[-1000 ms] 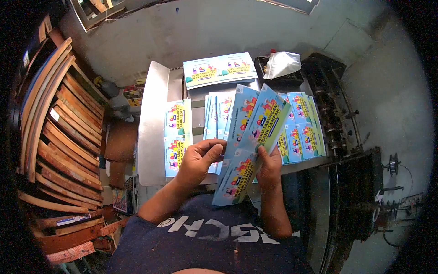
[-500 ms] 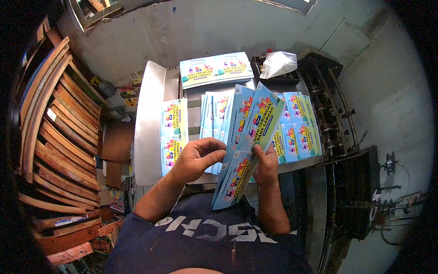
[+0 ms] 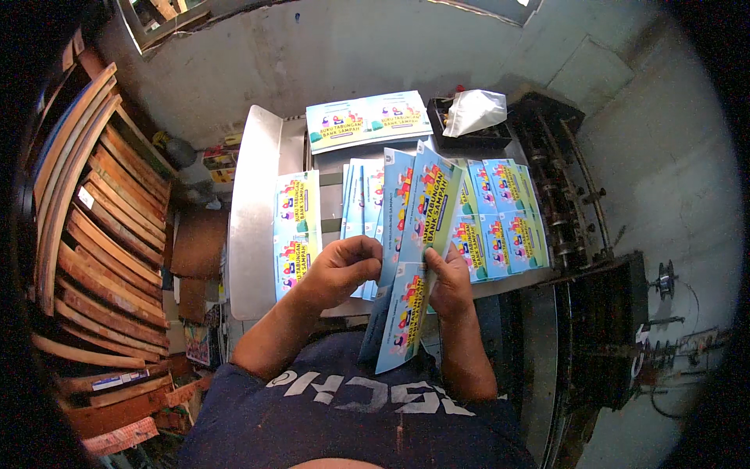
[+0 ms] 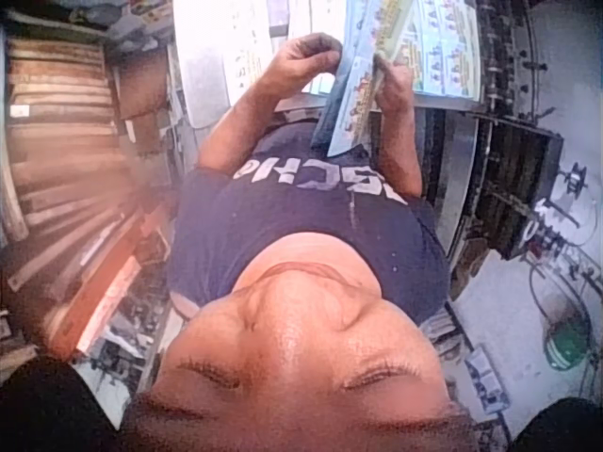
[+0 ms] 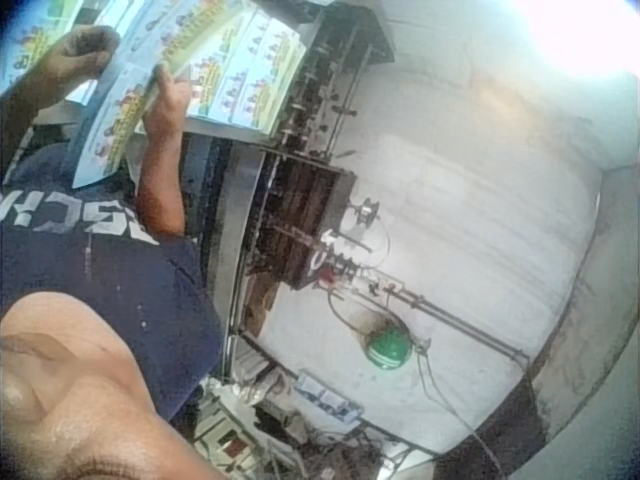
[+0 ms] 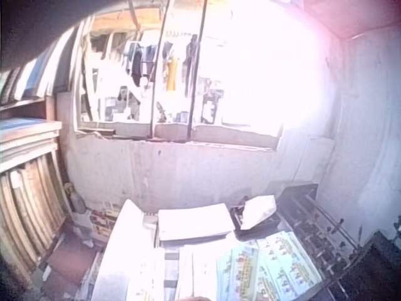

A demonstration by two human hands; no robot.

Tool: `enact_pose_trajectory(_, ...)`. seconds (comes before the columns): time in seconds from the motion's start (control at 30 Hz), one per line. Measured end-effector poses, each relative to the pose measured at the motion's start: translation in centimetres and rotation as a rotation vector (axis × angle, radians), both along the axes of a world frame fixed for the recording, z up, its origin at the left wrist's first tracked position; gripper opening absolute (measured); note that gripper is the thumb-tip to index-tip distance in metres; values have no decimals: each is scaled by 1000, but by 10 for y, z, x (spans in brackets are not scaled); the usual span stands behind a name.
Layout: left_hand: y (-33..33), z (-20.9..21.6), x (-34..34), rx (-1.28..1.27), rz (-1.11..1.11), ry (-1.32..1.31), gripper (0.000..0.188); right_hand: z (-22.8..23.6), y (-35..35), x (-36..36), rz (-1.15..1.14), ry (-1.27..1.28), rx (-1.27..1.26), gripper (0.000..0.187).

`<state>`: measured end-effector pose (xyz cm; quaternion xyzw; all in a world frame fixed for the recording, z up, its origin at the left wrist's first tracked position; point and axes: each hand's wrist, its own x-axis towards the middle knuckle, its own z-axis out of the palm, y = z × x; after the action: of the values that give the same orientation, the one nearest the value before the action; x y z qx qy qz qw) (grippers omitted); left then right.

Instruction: The person folds printed paper sheets by hand, sorts and fans through a stack of printed booklets on a table, and folds additional printed sheets.

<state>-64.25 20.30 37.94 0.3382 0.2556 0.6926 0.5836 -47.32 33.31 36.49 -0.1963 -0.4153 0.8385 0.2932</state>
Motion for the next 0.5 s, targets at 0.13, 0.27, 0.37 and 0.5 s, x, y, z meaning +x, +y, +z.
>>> enact_pose_trajectory(0.13, 1, 2, -1, -54, -30, -4, 10, -1, 1, -3, 50, -24, -69, 38)
enact_pose_trajectory(0.27, 3, 11, 17, 7, 273, 184, 5, -2, -1, -5, 37, -50, -40, 36)
enact_pose_trajectory(0.37, 2, 7, 25, 52, 545, 544, 10, -5, -4, -6, 56, -56, -21, 35)
enact_pose_trajectory(0.5, 2, 14, 24, 258, 965, 888, 6, -6, -14, -16, 37, -69, -39, 33)
